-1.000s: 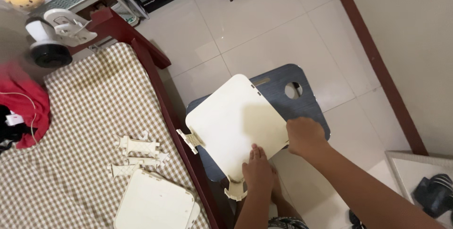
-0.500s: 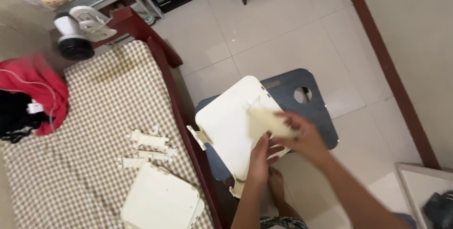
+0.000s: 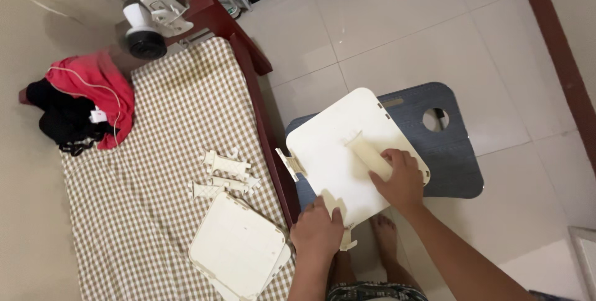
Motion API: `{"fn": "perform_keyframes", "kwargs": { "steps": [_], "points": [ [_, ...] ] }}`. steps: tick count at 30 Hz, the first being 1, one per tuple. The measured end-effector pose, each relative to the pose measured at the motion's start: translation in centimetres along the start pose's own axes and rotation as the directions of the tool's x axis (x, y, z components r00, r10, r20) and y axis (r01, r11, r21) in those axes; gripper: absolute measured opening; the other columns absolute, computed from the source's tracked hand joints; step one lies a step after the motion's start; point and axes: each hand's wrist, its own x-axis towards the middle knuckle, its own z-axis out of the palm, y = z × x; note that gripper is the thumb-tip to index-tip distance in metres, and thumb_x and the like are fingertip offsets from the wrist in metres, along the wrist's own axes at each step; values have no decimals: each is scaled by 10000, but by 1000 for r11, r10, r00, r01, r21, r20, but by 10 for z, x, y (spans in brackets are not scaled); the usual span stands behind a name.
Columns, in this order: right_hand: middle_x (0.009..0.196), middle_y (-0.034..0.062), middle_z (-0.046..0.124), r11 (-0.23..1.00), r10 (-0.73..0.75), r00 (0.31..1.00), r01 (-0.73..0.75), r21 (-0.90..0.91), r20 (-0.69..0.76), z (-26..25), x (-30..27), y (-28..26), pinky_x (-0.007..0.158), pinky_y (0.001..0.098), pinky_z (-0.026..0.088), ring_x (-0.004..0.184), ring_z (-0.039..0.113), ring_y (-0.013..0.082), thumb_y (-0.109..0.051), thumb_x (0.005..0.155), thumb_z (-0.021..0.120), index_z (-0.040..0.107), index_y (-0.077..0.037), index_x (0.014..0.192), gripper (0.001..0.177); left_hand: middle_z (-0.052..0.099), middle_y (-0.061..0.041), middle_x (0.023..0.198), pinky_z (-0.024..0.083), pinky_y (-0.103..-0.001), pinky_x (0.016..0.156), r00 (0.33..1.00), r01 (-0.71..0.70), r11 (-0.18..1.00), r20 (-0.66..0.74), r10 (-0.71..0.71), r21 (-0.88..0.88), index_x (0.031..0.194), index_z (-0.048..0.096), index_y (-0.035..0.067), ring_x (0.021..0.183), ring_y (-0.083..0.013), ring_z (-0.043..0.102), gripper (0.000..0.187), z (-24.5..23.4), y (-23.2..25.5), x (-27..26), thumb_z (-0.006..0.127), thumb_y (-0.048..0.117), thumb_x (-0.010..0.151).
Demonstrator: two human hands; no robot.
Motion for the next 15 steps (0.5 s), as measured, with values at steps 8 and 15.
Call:
{"fn": "perform_keyframes", "kwargs": {
  "steps": [8,15],
  "points": [
    [1427,114,401,975,-127,989,139,-174,81,-2,-22,-7,1055,554,325,1304,389,360,-278,723,814,514,-217,1381,725,563,-168,1379,556,-491,960,965,80,994,244,-95,73,1503,370,96,1229,-354,634,704,2,24,0,533,550,989],
    [1322,130,477,975,-96,993,81,-208,-66,2,-16,12,1013,592,323,1244,432,362,-330,720,812,505,-142,1378,750,621,-123,1333,510,-519,967,1000,-8,997,-26,6,-81,1432,500,117,1185,-319,643,631,-25,9,-17,585,507,944]
  ]
}}
